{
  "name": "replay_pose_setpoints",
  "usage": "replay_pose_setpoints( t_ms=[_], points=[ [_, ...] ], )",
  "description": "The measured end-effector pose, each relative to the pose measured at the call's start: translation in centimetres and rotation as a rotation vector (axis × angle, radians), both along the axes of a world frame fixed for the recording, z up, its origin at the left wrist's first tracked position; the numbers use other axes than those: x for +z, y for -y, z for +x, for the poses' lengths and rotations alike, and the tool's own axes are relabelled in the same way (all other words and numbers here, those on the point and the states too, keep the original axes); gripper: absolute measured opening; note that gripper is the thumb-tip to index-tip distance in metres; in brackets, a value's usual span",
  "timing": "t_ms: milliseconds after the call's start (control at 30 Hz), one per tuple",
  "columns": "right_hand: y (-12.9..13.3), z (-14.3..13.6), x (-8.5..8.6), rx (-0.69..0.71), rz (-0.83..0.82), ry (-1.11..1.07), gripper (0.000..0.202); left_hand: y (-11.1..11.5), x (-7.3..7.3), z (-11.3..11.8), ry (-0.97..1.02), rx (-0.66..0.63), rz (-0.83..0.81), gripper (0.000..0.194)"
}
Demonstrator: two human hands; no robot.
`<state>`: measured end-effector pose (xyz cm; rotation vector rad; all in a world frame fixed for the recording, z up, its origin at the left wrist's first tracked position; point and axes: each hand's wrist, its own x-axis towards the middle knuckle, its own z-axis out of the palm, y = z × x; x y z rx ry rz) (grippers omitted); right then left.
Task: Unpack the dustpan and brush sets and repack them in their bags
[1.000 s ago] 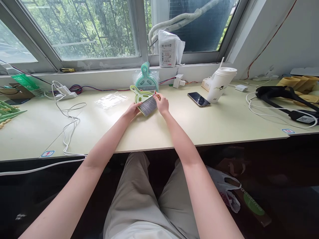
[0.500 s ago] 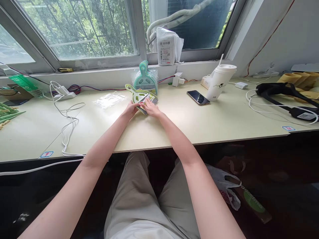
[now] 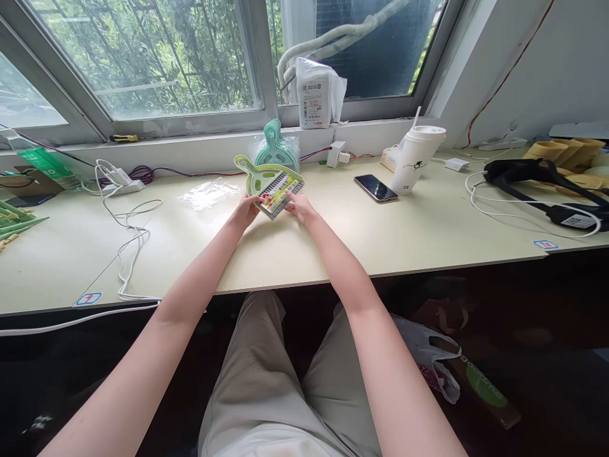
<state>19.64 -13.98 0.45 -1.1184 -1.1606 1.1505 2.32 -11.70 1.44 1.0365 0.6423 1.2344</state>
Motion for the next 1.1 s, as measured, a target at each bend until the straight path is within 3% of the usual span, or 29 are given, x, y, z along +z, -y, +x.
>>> replay_pose_setpoints(
  t_ms=[67, 133, 233, 500, 700, 900, 1100],
  points=[
    [0.1, -0.5, 0.0, 0.059, -0.062, -0.262, 0.031, 0.1, 0.1, 0.0, -0.007, -0.024, 0.011, 0.054],
    [0.2, -0.8, 0.1, 0.061, -0.060, -0.341, 0.019, 0.2, 0.2, 0.0, -0.007, -0.036, 0.033, 0.051],
    [0.4, -0.8, 0.4, 0.055, -0.059, -0.409, 0.018, 0.1, 0.2, -0.1, -0.006, -0.042, 0.053, 0.048],
    [0.8, -0.5, 1.0, 0.038, -0.038, -0.420, 0.020, 0.5, 0.8, -0.5, 0.009, -0.037, 0.001, 0.037],
    [1.0, -0.6, 1.0, 0.029, 0.023, -0.408, 0.017, 0.1, -0.2, -0.1, 0.048, -0.084, -0.089, 0.060],
    [1.7, -1.0, 1.6, 0.061, 0.017, -0.350, 0.019, 0.9, 0.2, 1.7, 0.038, -0.162, -0.129, 0.038],
    [1.8, -0.9, 1.5, 0.098, 0.039, -0.352, 0.017, 1.7, 0.9, 1.2, 0.042, -0.201, -0.137, 0.031]
  ],
)
